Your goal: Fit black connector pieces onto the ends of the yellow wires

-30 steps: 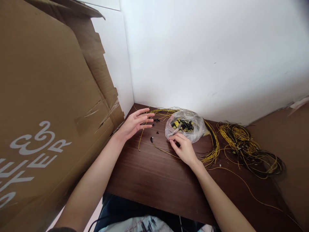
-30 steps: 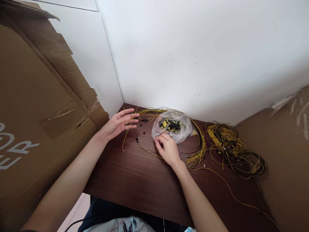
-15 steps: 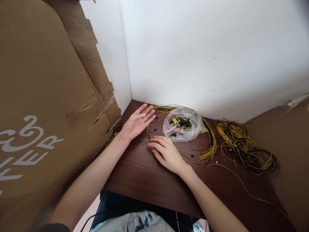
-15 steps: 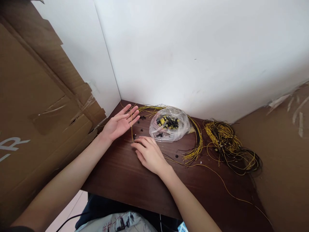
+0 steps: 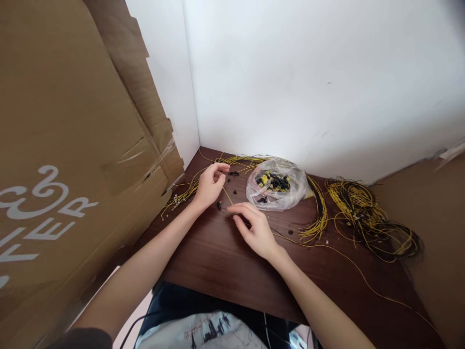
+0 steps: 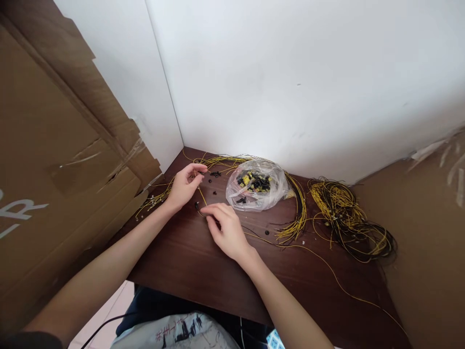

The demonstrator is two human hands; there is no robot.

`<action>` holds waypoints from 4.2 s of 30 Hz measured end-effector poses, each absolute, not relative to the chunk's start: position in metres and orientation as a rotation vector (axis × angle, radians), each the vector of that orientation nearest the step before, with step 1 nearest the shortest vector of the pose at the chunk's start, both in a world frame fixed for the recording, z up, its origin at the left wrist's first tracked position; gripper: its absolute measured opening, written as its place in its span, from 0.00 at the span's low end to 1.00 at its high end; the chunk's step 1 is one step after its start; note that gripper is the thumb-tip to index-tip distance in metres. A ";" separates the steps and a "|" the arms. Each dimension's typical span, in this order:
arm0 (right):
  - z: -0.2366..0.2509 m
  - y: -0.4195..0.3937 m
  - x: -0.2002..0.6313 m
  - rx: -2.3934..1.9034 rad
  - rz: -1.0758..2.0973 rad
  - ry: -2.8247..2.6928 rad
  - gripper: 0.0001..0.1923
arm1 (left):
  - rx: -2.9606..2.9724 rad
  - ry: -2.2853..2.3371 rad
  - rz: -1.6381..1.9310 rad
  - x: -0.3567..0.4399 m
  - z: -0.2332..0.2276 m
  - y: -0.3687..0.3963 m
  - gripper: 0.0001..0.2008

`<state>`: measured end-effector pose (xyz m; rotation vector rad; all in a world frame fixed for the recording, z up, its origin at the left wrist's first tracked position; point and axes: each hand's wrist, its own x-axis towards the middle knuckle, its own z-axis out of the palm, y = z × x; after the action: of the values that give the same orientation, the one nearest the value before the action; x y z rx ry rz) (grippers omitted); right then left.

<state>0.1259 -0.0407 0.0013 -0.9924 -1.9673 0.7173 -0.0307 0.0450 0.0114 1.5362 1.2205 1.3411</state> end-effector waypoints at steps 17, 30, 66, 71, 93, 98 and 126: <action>0.002 -0.027 0.140 -0.798 1.541 -0.963 0.15 | 0.557 1.007 1.208 -0.039 0.017 0.054 0.10; 0.011 -0.033 0.156 -0.754 1.598 -1.174 0.20 | 1.488 1.122 1.161 -0.034 0.003 0.049 0.12; 0.046 -0.057 0.218 -1.303 1.240 -1.697 0.11 | 1.925 1.269 1.242 -0.039 -0.022 0.068 0.08; 0.055 -0.051 0.197 -1.218 1.340 -1.926 0.12 | 1.944 1.260 1.240 -0.039 -0.020 0.067 0.08; 0.032 -0.087 0.093 -1.481 0.909 -2.240 0.14 | 1.872 1.279 1.239 -0.041 -0.022 0.069 0.08; 0.033 -0.095 0.087 -1.660 0.944 -2.114 0.16 | 1.890 1.315 1.224 -0.041 -0.021 0.070 0.08; 0.075 -0.118 0.047 -1.142 1.152 -2.052 0.08 | 1.912 1.367 1.181 -0.041 -0.021 0.070 0.07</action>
<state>0.0466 -0.1182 0.0748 -1.1424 -2.0518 1.1517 -0.0414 0.0701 -0.0211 1.9120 1.3669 1.1815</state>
